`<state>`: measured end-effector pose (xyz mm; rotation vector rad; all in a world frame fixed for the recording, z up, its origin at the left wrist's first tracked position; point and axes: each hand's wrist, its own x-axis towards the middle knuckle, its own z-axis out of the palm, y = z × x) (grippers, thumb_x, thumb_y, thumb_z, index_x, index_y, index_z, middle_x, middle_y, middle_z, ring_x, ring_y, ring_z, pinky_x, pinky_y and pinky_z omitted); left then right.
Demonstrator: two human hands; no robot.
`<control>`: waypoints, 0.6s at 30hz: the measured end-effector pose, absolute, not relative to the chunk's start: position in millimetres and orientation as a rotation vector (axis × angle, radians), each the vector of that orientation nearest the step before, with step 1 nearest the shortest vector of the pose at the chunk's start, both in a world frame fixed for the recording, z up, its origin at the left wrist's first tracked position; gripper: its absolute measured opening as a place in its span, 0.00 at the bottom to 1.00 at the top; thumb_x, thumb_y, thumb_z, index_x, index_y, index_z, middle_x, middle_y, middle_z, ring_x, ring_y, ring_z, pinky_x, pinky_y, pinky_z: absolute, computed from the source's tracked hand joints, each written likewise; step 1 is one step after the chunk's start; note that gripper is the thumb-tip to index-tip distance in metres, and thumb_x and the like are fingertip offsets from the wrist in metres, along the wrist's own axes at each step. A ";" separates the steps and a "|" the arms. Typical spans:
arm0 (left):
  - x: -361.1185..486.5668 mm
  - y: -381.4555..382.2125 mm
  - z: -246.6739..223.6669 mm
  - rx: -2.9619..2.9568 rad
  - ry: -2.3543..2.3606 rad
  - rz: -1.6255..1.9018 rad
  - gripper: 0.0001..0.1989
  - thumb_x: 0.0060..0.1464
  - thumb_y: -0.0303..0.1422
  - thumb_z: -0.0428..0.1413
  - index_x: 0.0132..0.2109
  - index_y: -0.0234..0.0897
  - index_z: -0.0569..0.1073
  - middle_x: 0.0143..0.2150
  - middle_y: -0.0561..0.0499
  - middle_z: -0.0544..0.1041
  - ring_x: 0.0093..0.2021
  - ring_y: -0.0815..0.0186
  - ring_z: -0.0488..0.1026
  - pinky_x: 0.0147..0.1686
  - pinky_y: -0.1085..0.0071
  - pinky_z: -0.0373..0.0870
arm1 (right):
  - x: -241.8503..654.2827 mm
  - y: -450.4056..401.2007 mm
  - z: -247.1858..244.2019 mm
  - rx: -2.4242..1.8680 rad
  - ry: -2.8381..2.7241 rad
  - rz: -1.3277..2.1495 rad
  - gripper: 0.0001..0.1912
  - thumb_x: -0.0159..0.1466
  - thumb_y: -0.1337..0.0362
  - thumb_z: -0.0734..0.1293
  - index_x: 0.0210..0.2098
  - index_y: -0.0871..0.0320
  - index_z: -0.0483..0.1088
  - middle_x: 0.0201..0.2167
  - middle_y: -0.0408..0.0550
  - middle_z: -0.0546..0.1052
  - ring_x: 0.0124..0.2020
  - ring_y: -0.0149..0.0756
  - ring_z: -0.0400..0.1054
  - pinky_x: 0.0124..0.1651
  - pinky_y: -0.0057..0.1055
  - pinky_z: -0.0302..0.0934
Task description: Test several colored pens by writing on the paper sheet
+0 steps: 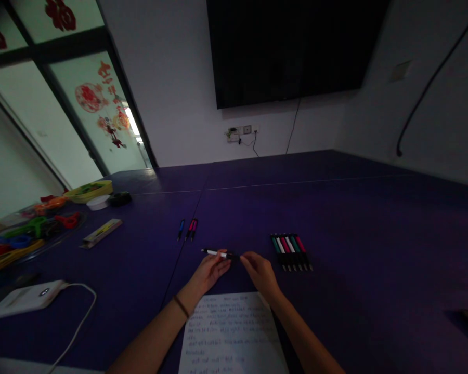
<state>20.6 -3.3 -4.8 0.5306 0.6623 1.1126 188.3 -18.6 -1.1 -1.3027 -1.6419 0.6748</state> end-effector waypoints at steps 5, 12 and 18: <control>20.4 -2.2 -7.1 0.511 0.659 1.129 0.11 0.41 0.32 0.60 0.34 0.31 0.72 0.31 0.47 0.75 0.33 0.66 0.73 0.44 0.66 0.64 | 187.7 -18.0 -2.5 -1.301 -1.621 0.665 0.13 0.54 0.54 0.61 0.28 0.58 0.67 0.24 0.45 0.73 0.27 0.33 0.67 0.30 0.27 0.59; 20.6 -1.2 -7.5 0.506 0.652 1.126 0.11 0.41 0.31 0.60 0.34 0.31 0.72 0.31 0.47 0.75 0.33 0.66 0.73 0.43 0.66 0.65 | 188.0 -19.6 -1.3 -1.336 -1.689 0.653 0.17 0.57 0.52 0.56 0.23 0.58 0.66 0.20 0.45 0.72 0.23 0.33 0.65 0.27 0.26 0.57; 21.7 -1.3 -6.9 0.505 0.675 1.167 0.09 0.39 0.30 0.61 0.30 0.30 0.73 0.29 0.49 0.75 0.29 0.69 0.72 0.41 0.68 0.66 | 186.9 -17.4 -5.6 -1.277 -1.621 0.678 0.12 0.53 0.55 0.62 0.30 0.57 0.67 0.27 0.47 0.74 0.30 0.36 0.68 0.33 0.29 0.61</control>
